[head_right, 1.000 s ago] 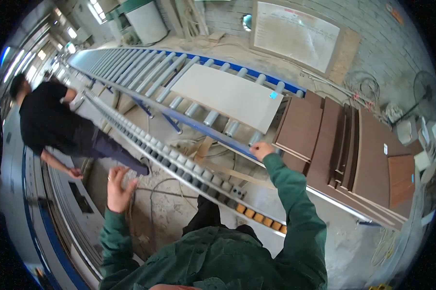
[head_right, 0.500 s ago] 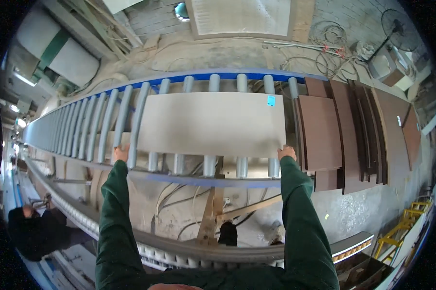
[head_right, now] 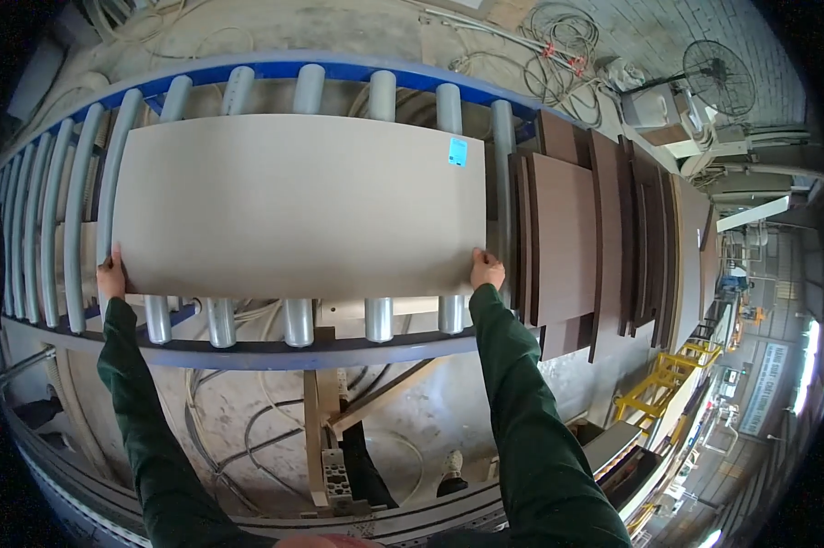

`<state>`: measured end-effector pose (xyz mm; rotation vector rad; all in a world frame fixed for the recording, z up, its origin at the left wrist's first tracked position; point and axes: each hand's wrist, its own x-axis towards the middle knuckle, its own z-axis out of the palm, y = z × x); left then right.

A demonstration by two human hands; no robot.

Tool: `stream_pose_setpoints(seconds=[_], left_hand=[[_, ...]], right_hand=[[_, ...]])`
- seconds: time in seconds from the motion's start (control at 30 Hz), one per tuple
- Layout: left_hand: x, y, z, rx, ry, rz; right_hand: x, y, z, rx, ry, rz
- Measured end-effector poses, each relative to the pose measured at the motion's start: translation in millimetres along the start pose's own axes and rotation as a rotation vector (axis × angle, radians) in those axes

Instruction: Manually picking up laminate boards from a conveyor belt, positioning them for processing, and returning them to the flow.

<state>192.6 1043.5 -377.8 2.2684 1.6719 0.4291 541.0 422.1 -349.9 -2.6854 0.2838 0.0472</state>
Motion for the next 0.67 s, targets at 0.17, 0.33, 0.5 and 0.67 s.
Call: stream_pose_setpoints(seconds=[0.17, 0.33, 0.5, 0.67], left_hand=[[-34, -39, -17, 0.041, -0.066, -0.007], [-63, -97, -32, -0.234, -0.216, -0.194], [-92, -118, -118, -0.386, -0.247, -0.208], [-125, -93, -254, 0.262, -0.314, -0.336]], right_hand=[[-26, 28, -10, -0.102, -0.084, 0.076], [-35, 65, -27, 0.086, -0.329, 0.207], [-48, 33, -83, -0.074, -0.291, 0.268], [-21, 56, -116, -0.466, -0.51, -0.562]])
